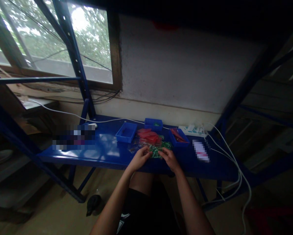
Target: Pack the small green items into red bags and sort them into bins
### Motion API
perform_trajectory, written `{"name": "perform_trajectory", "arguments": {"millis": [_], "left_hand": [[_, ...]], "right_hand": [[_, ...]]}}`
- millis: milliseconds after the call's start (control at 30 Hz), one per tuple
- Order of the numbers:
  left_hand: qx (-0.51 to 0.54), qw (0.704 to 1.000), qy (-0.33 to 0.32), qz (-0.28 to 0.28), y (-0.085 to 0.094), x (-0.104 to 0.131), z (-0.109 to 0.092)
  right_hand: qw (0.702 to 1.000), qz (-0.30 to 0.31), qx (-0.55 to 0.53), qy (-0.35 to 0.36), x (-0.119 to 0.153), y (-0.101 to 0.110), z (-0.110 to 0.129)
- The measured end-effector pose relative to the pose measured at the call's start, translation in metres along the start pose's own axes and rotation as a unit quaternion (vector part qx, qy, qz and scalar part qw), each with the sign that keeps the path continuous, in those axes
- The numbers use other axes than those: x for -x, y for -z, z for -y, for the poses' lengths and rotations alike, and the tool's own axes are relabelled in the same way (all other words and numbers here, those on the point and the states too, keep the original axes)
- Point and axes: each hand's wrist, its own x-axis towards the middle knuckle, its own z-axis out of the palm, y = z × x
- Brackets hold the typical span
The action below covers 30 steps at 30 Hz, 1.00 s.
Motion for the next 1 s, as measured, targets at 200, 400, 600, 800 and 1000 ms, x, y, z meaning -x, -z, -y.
{"name": "perform_trajectory", "arguments": {"millis": [200,400,600,800,1000], "left_hand": [[0.008,1.0,-0.003,0.006,0.0002,0.0007,-0.0016],[-0.024,1.0,0.0,-0.012,0.001,-0.0002,-0.0009],[-0.025,0.999,0.016,-0.023,0.0004,-0.0014,-0.0002],[-0.021,1.0,0.02,-0.007,-0.0005,-0.001,0.0007],[0.017,1.0,0.023,0.0,-0.0002,-0.0001,0.0003]], "right_hand": [[1.0,0.002,0.0,-0.002,0.0004,0.0004,0.0002],[1.0,-0.004,0.002,0.0,0.0006,0.0005,0.0019],[1.0,0.006,0.006,-0.009,0.0019,-0.0017,0.005],[1.0,-0.006,0.004,-0.005,0.0032,-0.0021,0.0053],[1.0,0.002,-0.003,0.005,0.0044,-0.002,0.0085]]}}
